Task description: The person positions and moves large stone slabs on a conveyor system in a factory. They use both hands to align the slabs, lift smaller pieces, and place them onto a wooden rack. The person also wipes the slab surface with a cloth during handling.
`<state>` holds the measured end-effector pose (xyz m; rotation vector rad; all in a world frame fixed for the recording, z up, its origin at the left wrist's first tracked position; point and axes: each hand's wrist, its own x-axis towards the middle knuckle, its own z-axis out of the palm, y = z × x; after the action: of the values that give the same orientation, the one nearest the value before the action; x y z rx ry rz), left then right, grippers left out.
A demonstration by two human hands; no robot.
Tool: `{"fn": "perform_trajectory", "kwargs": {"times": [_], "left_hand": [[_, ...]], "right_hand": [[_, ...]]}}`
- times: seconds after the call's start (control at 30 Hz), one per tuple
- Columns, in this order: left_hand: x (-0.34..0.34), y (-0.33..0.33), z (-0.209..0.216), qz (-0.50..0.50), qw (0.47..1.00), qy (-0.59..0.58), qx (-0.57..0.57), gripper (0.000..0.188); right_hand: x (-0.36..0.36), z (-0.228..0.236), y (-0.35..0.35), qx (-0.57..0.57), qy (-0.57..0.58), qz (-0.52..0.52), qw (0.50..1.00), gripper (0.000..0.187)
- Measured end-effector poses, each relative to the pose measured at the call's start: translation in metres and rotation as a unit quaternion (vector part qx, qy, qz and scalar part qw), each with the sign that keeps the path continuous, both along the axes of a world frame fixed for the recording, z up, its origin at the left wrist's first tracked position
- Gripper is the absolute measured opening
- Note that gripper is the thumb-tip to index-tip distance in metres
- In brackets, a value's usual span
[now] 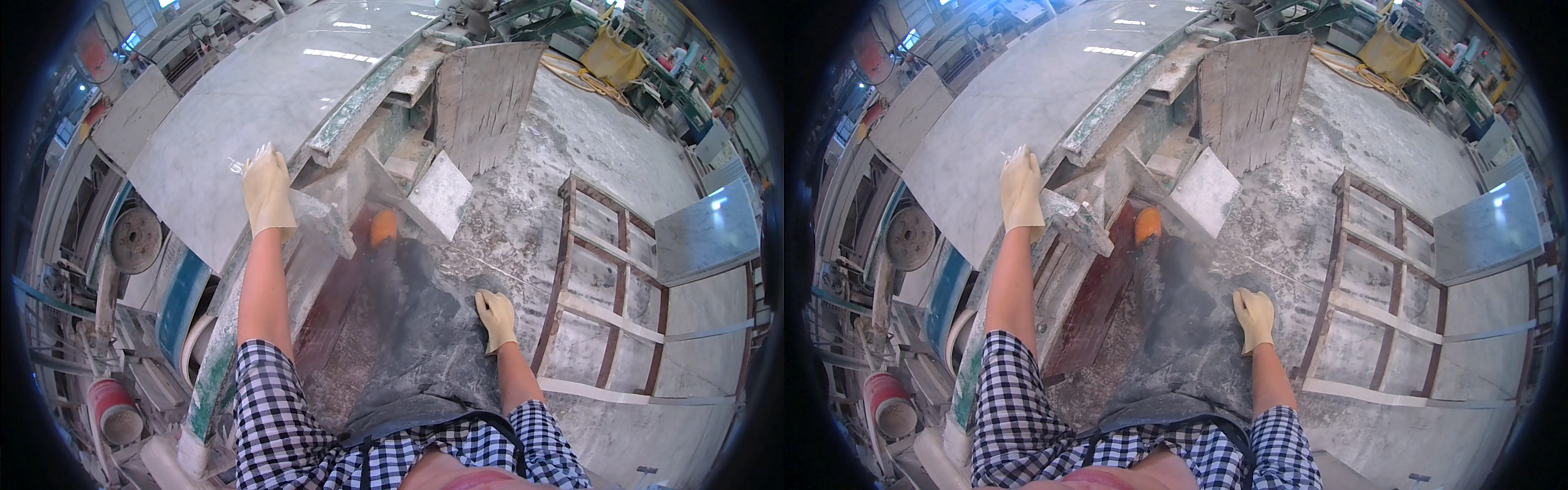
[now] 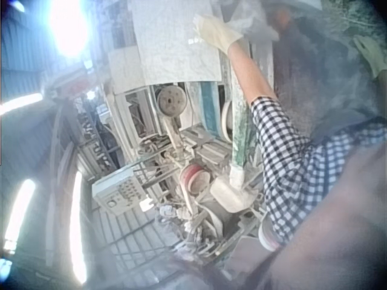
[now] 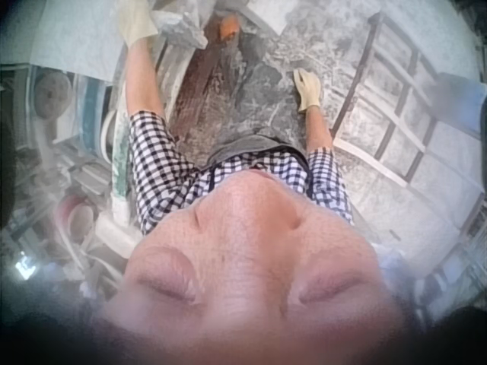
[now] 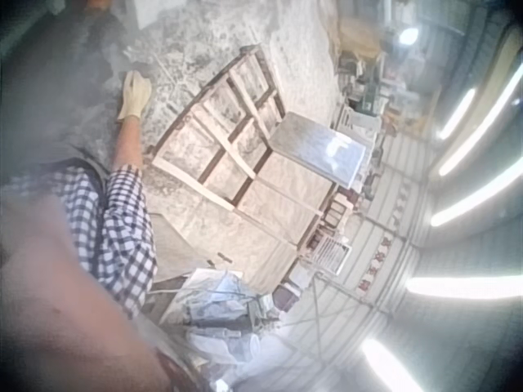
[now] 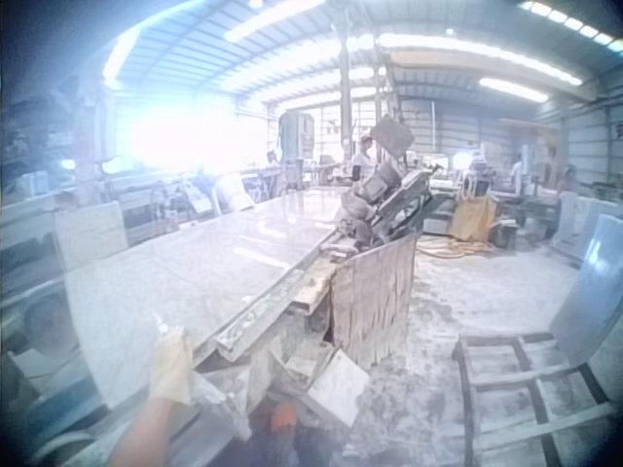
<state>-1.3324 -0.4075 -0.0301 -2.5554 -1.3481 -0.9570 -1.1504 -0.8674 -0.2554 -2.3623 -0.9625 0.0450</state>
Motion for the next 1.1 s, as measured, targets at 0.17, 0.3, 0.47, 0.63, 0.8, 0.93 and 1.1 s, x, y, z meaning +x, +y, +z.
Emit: {"fn": "perform_trajectory", "kwargs": {"times": [0.17,0.3,0.47,0.63,0.8,0.93,1.1], "left_hand": [[-0.001,-0.003,0.003,-0.004,1.000,0.004,-0.017,0.038],[0.000,-0.002,0.001,-0.006,1.000,-0.002,-0.009,0.038],[0.000,0.002,-0.002,-0.006,1.000,-0.006,0.008,0.039],[-0.001,0.002,-0.002,-0.009,1.000,-0.006,0.018,0.037],[0.001,-0.007,0.006,-0.011,1.000,-0.017,0.018,0.031],[-0.002,-0.016,0.009,-0.045,0.997,-0.061,-0.001,0.025],[-0.006,-0.017,0.011,0.009,1.000,0.014,-0.010,0.026]], "right_hand": [[0.001,-0.001,0.000,0.000,0.006,-0.002,1.000,0.026],[0.001,-0.004,0.000,0.001,-0.001,-0.003,1.000,0.027],[0.002,-0.006,-0.001,-0.008,-0.002,-0.003,1.000,0.027],[0.001,-0.003,0.000,-0.001,-0.002,-0.003,1.000,0.027],[0.000,-0.001,0.000,0.007,0.000,-0.002,1.000,0.026],[0.002,-0.003,-0.005,0.001,-0.003,-0.018,1.000,0.027],[0.004,-0.010,-0.005,0.000,0.033,0.014,0.999,0.029]]}}
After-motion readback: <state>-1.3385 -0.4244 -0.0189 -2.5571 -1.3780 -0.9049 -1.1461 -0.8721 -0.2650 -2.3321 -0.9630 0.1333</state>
